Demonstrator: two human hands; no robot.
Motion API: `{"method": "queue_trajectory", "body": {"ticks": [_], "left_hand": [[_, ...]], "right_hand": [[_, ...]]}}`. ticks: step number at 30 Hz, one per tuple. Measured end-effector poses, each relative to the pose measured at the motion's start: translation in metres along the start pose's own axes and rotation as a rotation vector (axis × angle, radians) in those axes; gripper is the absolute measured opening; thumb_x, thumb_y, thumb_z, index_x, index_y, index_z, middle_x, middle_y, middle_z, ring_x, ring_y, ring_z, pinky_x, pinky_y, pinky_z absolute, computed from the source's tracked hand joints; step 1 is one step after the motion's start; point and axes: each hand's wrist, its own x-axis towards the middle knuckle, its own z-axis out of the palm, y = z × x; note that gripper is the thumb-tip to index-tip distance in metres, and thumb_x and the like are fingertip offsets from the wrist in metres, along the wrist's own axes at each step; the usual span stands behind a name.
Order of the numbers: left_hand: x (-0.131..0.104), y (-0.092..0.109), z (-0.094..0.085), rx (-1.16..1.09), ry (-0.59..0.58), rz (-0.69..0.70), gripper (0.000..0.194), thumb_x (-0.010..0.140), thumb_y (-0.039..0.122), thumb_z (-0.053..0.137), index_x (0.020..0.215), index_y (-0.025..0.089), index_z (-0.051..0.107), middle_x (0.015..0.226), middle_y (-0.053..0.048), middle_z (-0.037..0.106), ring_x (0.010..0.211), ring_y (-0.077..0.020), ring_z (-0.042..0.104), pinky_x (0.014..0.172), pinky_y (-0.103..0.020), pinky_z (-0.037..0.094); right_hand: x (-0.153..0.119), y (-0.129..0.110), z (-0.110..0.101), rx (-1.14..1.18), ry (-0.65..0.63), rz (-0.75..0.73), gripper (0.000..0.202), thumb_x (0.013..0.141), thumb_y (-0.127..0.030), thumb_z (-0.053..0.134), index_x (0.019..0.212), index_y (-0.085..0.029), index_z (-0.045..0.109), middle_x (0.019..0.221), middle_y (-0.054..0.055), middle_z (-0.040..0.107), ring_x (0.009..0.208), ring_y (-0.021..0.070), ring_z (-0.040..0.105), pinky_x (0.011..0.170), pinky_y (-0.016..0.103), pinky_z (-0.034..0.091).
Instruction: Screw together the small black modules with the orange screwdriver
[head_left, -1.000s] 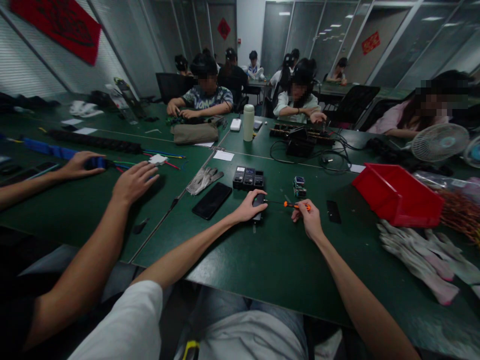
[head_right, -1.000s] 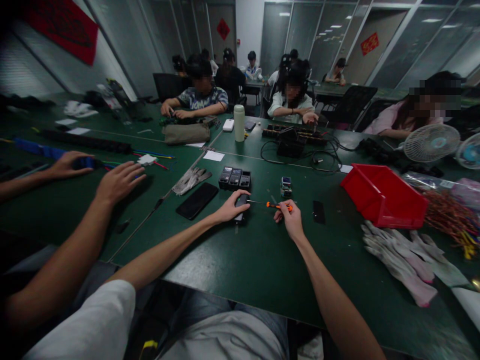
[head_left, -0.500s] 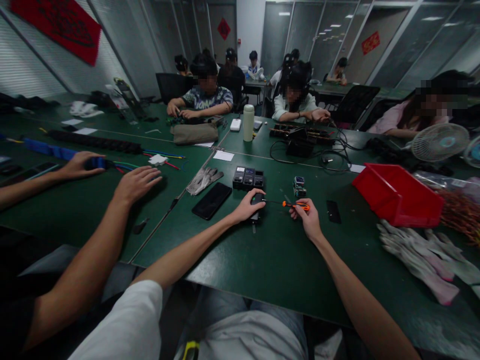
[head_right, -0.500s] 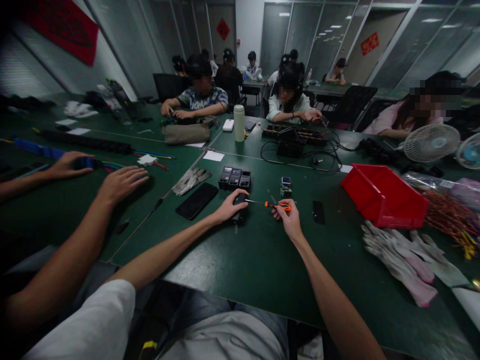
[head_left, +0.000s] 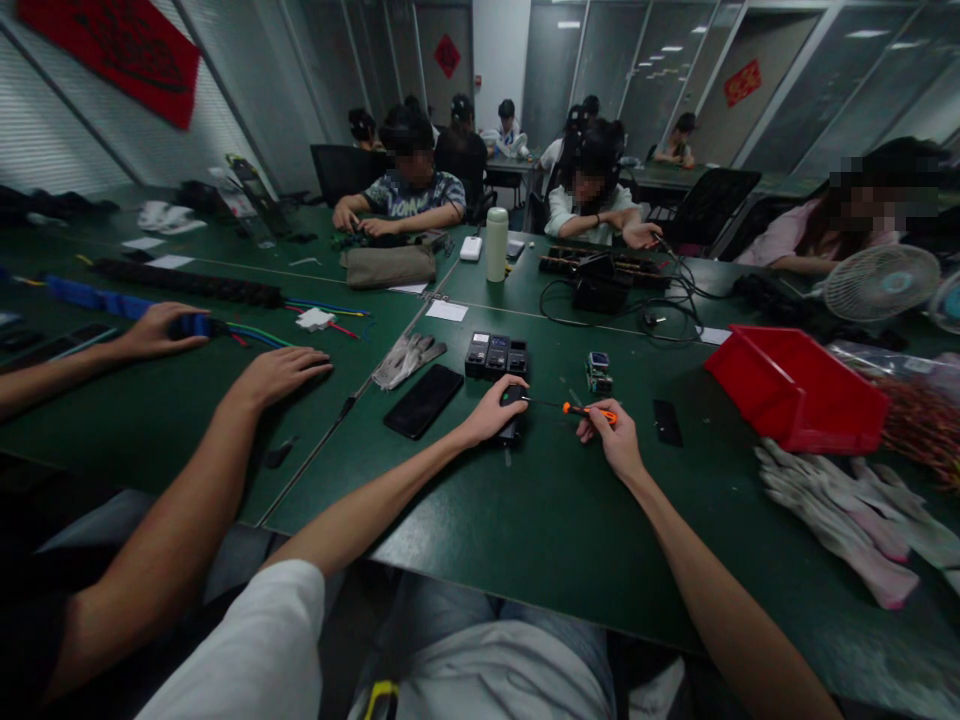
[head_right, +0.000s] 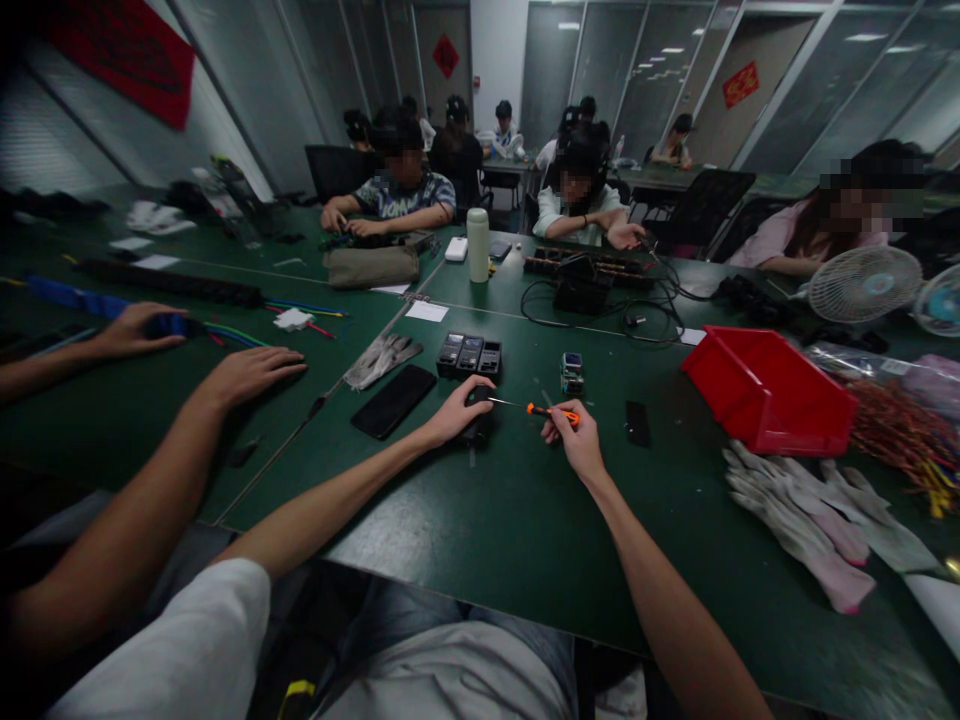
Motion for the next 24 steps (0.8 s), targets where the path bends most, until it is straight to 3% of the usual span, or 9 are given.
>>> {"method": "queue_trajectory", "body": {"ticks": [15,24], "left_hand": [[-0.0001,0.0003,-0.001,0.022,0.001,0.008,0.028,0.077,0.024,0.054,0.104,0.023,0.055,0.107,0.0,0.055,0.102,-0.0186,0.051,0.097,-0.033,0.036],[0.0004,-0.0011,-0.0002,0.016,0.001,0.024,0.026,0.076,0.023,0.054,0.103,0.022,0.054,0.106,0.0,0.055,0.103,-0.0184,0.05,0.098,-0.033,0.036]], "right_hand": [[-0.0013,-0.0043,0.0011,-0.012,-0.011,0.012,0.024,0.085,-0.044,0.054,0.089,-0.021,0.051,0.061,-0.001,0.063,0.05,0.0129,0.057,0.049,0.025,0.046],[-0.0021,0.0028,-0.0017,0.008,0.032,-0.015,0.025,0.082,-0.036,0.059,0.099,-0.022,0.047,0.074,-0.001,0.062,0.061,0.013,0.059,0.057,0.025,0.048]]}}
